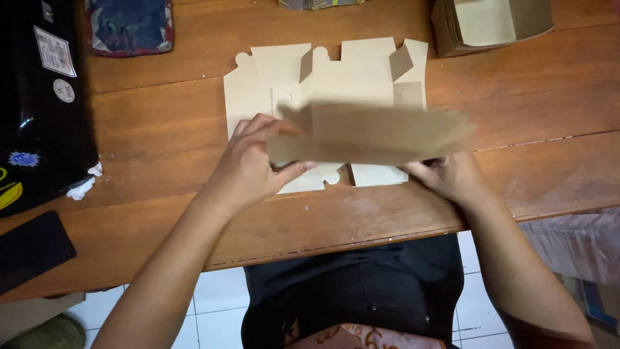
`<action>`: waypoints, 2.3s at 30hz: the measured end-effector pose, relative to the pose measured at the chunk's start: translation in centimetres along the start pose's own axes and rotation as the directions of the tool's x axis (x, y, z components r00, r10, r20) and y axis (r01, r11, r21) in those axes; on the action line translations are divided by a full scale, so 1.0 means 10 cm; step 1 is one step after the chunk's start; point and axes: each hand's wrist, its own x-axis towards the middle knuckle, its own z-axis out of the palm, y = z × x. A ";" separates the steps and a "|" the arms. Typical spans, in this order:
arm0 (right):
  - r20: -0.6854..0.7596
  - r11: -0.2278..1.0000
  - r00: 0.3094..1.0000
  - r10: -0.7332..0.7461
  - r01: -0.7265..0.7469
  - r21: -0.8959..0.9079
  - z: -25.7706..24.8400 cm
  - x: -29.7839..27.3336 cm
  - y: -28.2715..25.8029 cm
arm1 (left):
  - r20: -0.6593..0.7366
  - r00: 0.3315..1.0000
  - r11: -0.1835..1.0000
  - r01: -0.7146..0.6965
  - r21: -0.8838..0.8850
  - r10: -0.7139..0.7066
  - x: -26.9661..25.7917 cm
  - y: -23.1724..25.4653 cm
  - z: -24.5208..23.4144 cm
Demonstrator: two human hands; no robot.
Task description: Folding flat cardboard templates into 3D boxes on a wooden table.
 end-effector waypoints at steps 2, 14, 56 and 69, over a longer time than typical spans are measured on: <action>-0.011 0.995 0.996 0.085 -0.084 0.054 -0.17 0.29 -0.43 | 0.009 0.996 0.996 0.093 -0.015 -0.093 0.05 0.05 0.04; -0.079 0.905 0.917 0.392 -0.399 -0.149 -0.12 0.61 -0.46 | -0.150 0.854 0.823 0.520 0.230 -0.498 0.30 0.24 0.26; -0.015 0.874 0.874 0.485 -0.485 -0.009 -0.17 0.62 -0.68 | -0.035 0.996 0.924 0.092 0.372 -0.085 -0.08 0.46 0.28; -0.236 0.803 0.901 0.365 -0.176 0.570 -0.11 0.53 -0.66 | -0.228 0.924 0.950 0.285 -0.129 -0.308 0.02 0.24 0.29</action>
